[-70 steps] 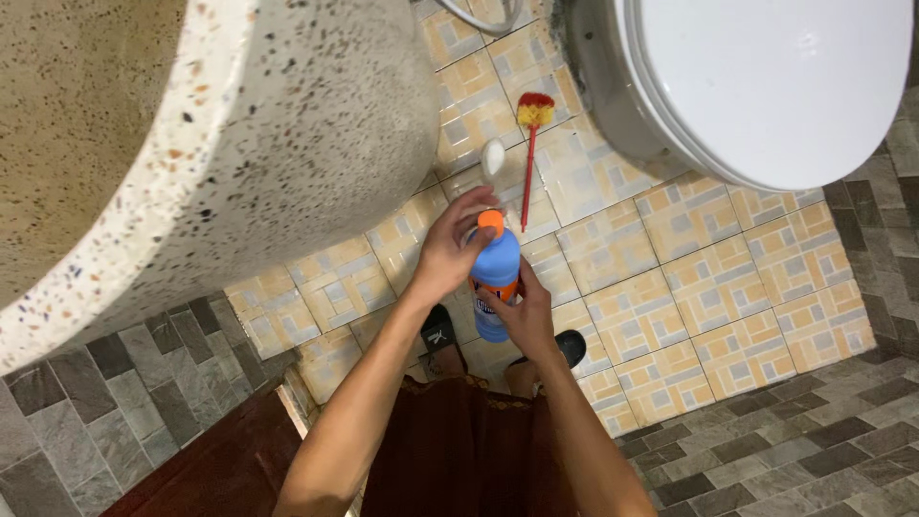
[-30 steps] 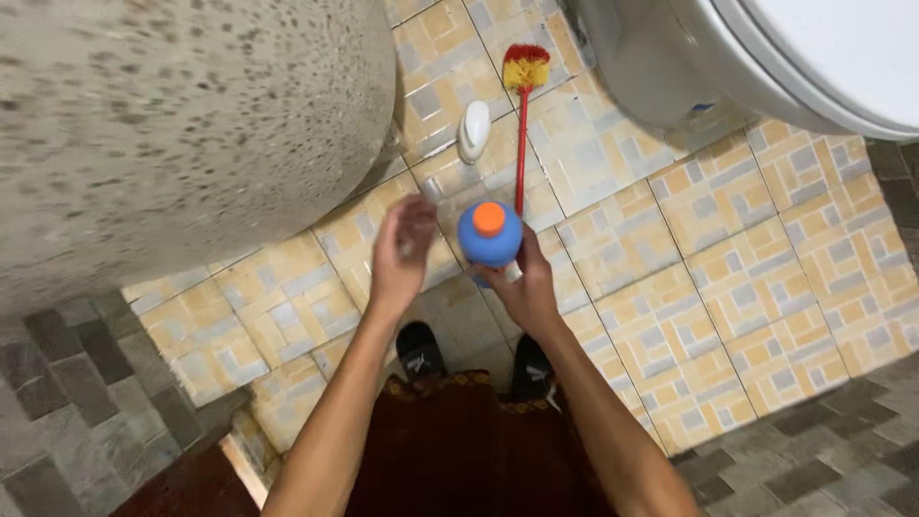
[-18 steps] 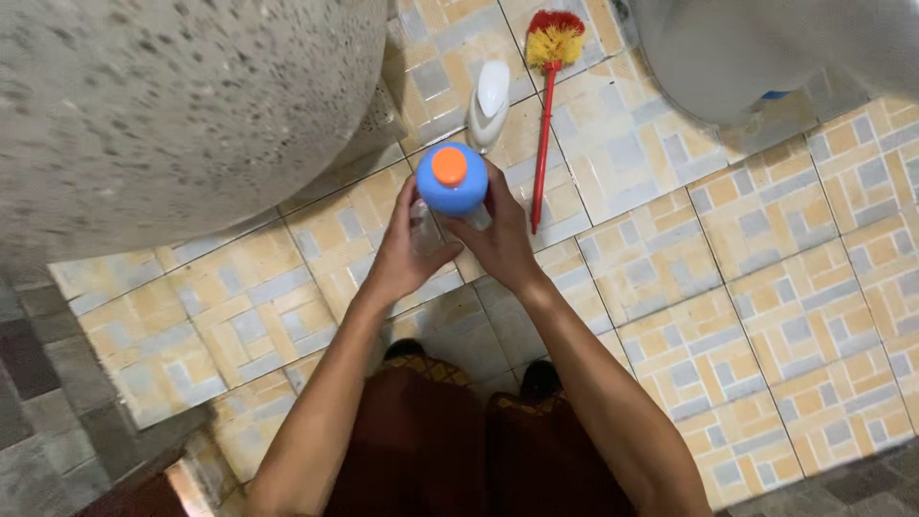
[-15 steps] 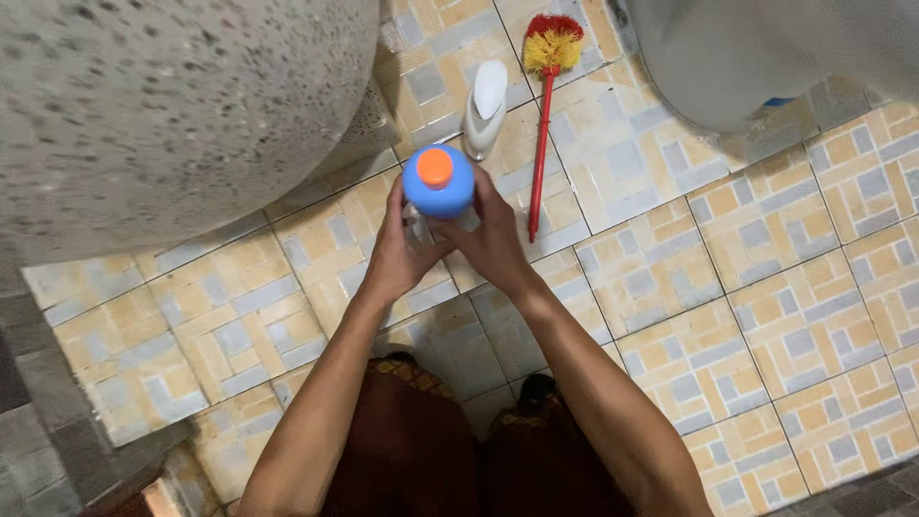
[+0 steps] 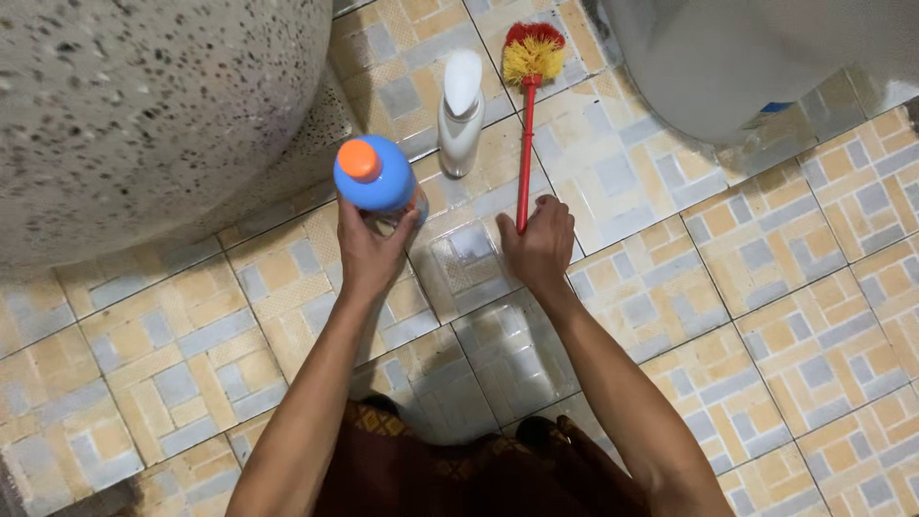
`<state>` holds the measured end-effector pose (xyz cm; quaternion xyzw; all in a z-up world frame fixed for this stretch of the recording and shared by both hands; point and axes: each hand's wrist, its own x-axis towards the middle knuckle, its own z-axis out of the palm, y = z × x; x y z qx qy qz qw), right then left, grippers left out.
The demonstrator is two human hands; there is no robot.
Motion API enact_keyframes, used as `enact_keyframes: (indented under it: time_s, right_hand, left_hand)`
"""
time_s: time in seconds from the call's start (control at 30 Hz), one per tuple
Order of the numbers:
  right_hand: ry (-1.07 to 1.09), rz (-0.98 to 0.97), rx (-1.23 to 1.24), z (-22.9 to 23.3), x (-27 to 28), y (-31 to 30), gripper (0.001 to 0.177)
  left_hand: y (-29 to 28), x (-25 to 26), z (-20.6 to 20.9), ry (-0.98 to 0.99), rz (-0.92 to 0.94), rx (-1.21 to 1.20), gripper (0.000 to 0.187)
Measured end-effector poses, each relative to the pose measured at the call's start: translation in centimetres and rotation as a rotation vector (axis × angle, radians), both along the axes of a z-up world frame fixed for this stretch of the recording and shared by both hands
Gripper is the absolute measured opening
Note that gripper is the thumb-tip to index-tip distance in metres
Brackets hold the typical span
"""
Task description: The person scrubs the floor around a toilet with a red-handled brush, then handles a blue cleaning bottle and a white pump bottle. The person continues scrubbing the toilet base, seat, and bowl interior with the brush, then closes the lid and scrubs the exterior.
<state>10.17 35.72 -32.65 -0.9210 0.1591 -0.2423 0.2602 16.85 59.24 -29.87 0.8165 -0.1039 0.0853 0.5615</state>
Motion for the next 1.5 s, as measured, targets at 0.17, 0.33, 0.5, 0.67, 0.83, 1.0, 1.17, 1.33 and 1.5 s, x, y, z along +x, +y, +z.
enact_keyframes:
  time_s: [0.17,0.33,0.5,0.67,0.83,1.0,1.17,1.33,1.5]
  right_hand:
    - [0.255,0.018,0.021,-2.6,0.7,-1.1,0.023]
    - [0.318,-0.127,0.285,-2.0,1.7,-3.6,0.029]
    - [0.256,-0.171,0.326,-1.7,1.5,-6.4,0.038]
    - [-0.021,-0.117,0.262,-0.3,1.8,-11.7,0.038]
    - [0.032,-0.202,0.223,1.1,0.9,-15.4,0.039]
    - [0.089,-0.269,0.262,1.1,0.8,-16.2,0.04]
    - [0.105,-0.248,0.31,0.0,-2.0,-16.5,0.039]
    - [0.146,-0.264,0.275,-0.1,0.3,-19.4,0.039]
    - [0.176,-0.274,0.219,2.1,11.3,-24.7,0.04]
  left_hand:
    - [-1.3,-1.9,-0.7,-0.515,0.003,-0.104,0.087]
    - [-6.4,-3.9,-0.4,-0.943,-0.023,0.03,0.041]
    - [-10.3,-4.2,1.3,-0.809,-0.321,0.086,0.037]
    - [-16.5,-2.4,3.1,-0.475,-0.283,0.099,0.046]
    - [-22.4,0.6,2.7,-0.112,-0.328,0.149,0.056]
    - [-25.7,1.5,0.2,0.122,-0.379,0.038,0.063]
    - [-27.3,2.3,-1.6,0.247,-0.405,-0.047,0.062]
    - [-28.9,2.5,-0.7,0.244,-0.439,-0.145,0.063]
    - [-29.8,3.1,1.8,0.247,-0.457,-0.188,0.064]
